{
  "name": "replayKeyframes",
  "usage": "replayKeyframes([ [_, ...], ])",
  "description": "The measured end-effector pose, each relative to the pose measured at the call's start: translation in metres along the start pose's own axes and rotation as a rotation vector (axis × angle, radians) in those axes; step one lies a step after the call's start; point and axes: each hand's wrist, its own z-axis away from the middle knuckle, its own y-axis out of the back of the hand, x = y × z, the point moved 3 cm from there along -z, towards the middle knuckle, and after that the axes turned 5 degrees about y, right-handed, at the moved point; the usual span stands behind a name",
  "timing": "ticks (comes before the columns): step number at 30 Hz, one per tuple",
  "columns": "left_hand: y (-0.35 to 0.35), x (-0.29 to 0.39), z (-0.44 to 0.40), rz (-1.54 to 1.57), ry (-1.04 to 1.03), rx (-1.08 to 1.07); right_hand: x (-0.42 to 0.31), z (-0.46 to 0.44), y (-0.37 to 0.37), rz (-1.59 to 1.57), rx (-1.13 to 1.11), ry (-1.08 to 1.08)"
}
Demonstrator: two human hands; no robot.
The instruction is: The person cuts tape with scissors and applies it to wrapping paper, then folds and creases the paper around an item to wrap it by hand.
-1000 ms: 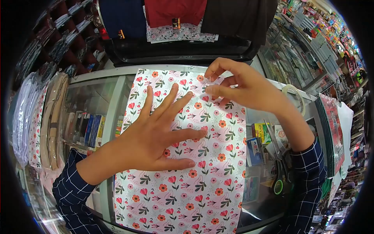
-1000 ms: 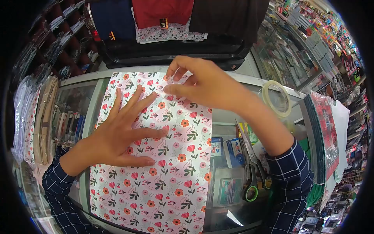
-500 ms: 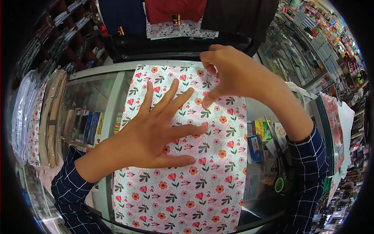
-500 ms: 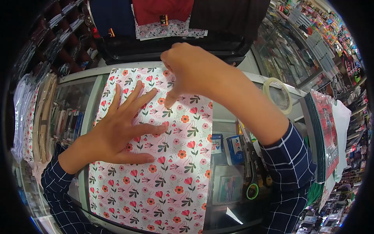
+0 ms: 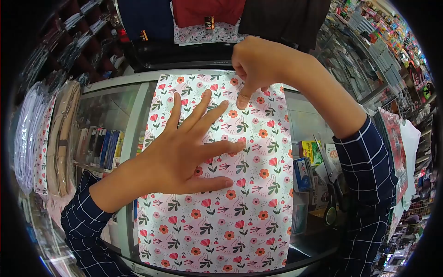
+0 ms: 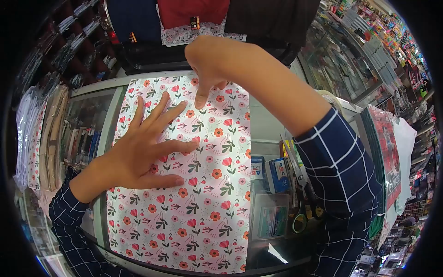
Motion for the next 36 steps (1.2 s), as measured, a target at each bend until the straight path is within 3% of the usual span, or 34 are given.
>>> replayKeyframes([
  [4, 0.001, 0.0, 0.0, 0.01, 0.0, -0.003, -0.001, -0.01, 0.001, -0.053, -0.087, 0.013],
  [16, -0.002, -0.001, 0.001, 0.0, -0.004, 0.004, 0.013, 0.006, 0.003, -0.254, -0.052, 0.098],
  [17, -0.001, -0.002, 0.001, -0.002, -0.001, 0.001, 0.012, 0.01, 0.006, -0.142, -0.075, 0.04],
  [20, 0.0, -0.001, 0.001, -0.003, 0.004, -0.006, 0.013, 0.002, -0.007, 0.082, 0.063, 0.218],
  [36, -0.001, -0.003, 0.001, -0.004, 0.012, 0.003, 0.015, -0.001, 0.005, -0.196, -0.118, 0.017],
])
